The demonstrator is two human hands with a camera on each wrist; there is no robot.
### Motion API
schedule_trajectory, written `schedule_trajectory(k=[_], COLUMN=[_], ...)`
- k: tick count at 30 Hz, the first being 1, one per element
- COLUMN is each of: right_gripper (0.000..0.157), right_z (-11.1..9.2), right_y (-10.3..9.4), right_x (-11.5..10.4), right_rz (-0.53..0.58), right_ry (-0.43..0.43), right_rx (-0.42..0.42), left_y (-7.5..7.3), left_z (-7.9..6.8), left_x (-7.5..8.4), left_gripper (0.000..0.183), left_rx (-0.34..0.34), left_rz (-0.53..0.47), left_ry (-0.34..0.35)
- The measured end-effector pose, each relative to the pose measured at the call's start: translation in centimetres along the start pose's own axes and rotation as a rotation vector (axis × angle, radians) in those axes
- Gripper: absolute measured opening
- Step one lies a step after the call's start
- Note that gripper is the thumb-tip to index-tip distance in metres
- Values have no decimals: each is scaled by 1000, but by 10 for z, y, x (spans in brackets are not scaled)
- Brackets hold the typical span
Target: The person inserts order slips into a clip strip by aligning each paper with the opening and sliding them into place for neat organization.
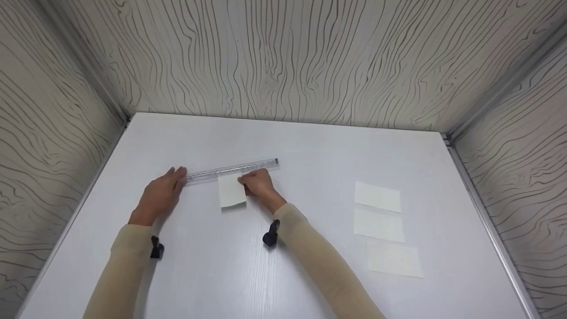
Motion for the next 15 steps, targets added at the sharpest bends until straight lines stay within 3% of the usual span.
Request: schedule_trajectory(k=[15], right_gripper=[19], right_z=[1], right_y=[13], right_x=[-4], right_rz=[-17], right_ry=[6], right_rx=[-1], left_y=[-2], left_z=[0], left_x=[1], left_gripper=[53], left_rx=[-1], left_rz=[-5], left_ry=[2])
Point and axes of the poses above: each hand's wrist, its own z-axis towards the middle knuckle, its own y-axis out of the palm, x = y × z, the point moved 4 cm from there along z, towards the middle knuckle, and after that the axes turned 3 degrees about -x, right-handed, at the moved point
